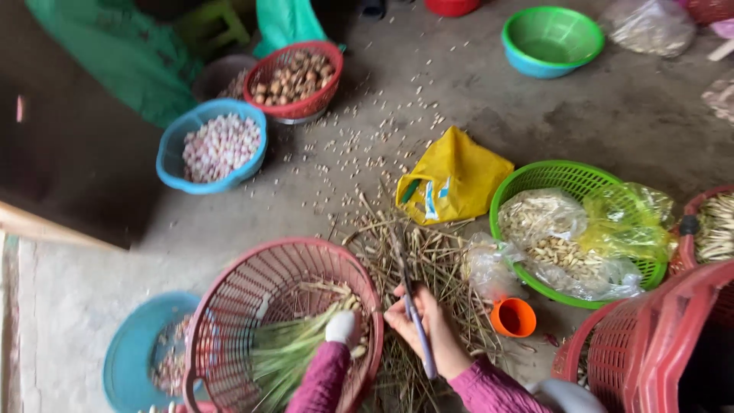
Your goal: Trimming the ends of lemongrass stalks using scissors and sorting them into baskets
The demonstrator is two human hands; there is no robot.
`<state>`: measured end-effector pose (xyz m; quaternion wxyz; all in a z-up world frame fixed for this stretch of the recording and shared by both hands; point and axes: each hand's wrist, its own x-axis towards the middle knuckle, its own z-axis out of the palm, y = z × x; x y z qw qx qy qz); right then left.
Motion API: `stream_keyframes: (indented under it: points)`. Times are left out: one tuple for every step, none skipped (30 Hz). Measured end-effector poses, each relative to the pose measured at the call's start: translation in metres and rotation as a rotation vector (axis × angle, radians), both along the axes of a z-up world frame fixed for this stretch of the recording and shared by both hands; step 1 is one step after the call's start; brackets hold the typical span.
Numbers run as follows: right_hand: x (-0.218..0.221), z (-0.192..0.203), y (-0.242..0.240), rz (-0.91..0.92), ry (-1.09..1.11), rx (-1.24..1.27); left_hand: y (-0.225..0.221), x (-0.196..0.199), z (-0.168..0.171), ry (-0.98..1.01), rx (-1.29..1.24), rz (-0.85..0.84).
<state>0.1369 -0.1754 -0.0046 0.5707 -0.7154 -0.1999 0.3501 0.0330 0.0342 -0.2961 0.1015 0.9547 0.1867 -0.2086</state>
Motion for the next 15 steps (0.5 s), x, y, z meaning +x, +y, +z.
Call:
stream_keyframes:
  points:
    - [-0.002,0.002,0.001,0.034,-0.073,0.037,-0.006,0.000,0.000,-0.022,-0.180,0.206]
    - [-0.004,0.003,-0.001,0.069,-0.147,0.065,-0.017,-0.002,-0.002,-0.040,-0.369,0.412]
    - [-0.003,0.003,0.001,0.046,-0.157,0.074,-0.010,-0.002,-0.002,-0.046,-0.361,0.388]
    - [-0.002,0.002,-0.001,0.061,-0.169,0.059,-0.010,-0.003,-0.005,-0.045,-0.327,0.378]
    - [-0.002,0.001,-0.002,0.075,-0.181,0.043,-0.010,-0.004,-0.009,-0.044,-0.293,0.368]
    - [0.001,-0.001,-0.004,0.076,-0.186,0.044,-0.009,-0.002,-0.011,-0.048,-0.293,0.369]
    - [0.004,-0.003,-0.007,0.082,-0.175,0.026,-0.008,0.000,-0.013,-0.040,-0.240,0.373]
    - [0.003,-0.006,-0.007,0.098,-0.156,0.015,-0.004,-0.007,-0.016,-0.025,-0.182,0.390]
    - [0.006,-0.007,-0.006,0.109,-0.152,0.021,0.000,-0.009,-0.014,-0.023,-0.176,0.401]
    - [0.007,-0.008,-0.006,0.111,-0.140,0.023,0.002,-0.014,-0.012,-0.016,-0.172,0.403]
    - [0.008,-0.008,-0.005,0.112,-0.128,0.025,0.005,-0.020,-0.009,-0.009,-0.167,0.404]
    - [0.006,-0.012,-0.002,0.115,-0.134,0.036,-0.001,-0.021,0.001,-0.017,-0.157,0.408]
    - [0.005,-0.016,0.000,0.121,-0.089,0.034,-0.009,-0.022,0.011,0.092,-0.193,0.355]
    - [0.005,-0.019,0.000,0.117,-0.045,0.030,-0.017,-0.021,0.021,0.202,-0.229,0.291]
    - [0.004,-0.020,0.003,0.110,-0.052,0.039,-0.019,-0.023,0.020,0.196,-0.220,0.285]
